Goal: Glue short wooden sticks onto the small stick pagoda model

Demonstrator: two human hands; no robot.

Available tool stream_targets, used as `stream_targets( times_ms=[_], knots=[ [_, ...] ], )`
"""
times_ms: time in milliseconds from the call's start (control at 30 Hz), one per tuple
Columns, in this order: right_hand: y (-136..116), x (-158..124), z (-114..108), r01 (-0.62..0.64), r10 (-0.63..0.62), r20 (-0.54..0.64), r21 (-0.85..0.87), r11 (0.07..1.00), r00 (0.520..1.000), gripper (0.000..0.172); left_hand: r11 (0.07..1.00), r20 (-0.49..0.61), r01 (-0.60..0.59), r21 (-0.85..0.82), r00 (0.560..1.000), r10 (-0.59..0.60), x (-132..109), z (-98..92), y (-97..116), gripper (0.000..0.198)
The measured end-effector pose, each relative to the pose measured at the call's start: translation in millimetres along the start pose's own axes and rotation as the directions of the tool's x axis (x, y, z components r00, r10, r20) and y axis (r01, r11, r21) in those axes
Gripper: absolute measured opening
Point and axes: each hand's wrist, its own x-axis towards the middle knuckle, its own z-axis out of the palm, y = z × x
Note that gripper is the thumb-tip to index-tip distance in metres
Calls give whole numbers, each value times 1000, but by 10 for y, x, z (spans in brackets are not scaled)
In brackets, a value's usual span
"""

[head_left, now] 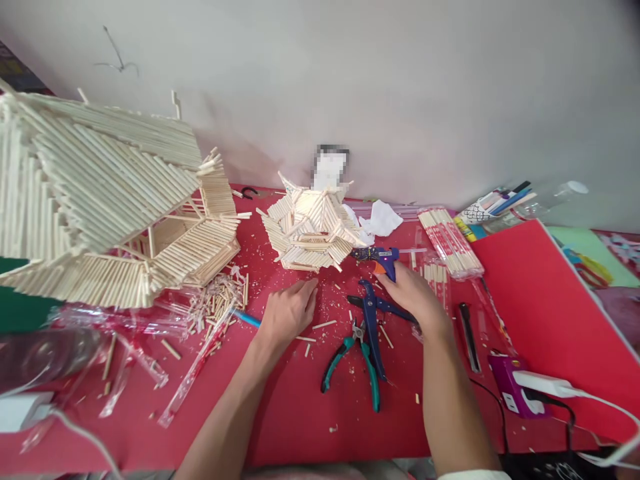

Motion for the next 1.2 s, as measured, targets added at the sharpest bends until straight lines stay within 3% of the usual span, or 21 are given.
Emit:
stream_targets(
  times_ms=[100,167,267,367,533,733,867,1000,1200],
  knots=[
    [14,36,48,-15,14,-9,-90,996,1000,28,1000,34,2,-14,999,-1,-2,23,43,44],
    [29,17,72,0,-8,-85,-93,996,996,30,1000,47,4,-15,999,-3,-5,26,54,47],
    [2,-68,77,45,-53,-232,-38,998,971,29,1000,59,0,7,998,-1,-16,17,27,46],
    [-146,-168,68,173,-145,-296,70,982,944,22,999,69,10,44,998,-13,-28,1,-26,40],
    [-574,-233,150,390,-356,-159,379,839,921,11,995,56,59,79,996,-63,-28,-16,-92,39],
    [-799,-85,331,435,-423,-113,328,838,899,18,993,53,105,51,993,-108,29,-11,-123,48],
    [-783,-18,341,454,-449,-93,313,834,889,20,978,-22,181,-99,983,-184,94,-54,-108,41],
    [-788,-17,303,459,-454,-103,352,815,885,22,921,16,249,-300,967,-256,173,-99,-117,32],
    [-797,-10,290,455,-451,-116,416,787,885,25,765,39,184,-617,978,-204,259,-33,-203,22]
  ],
)
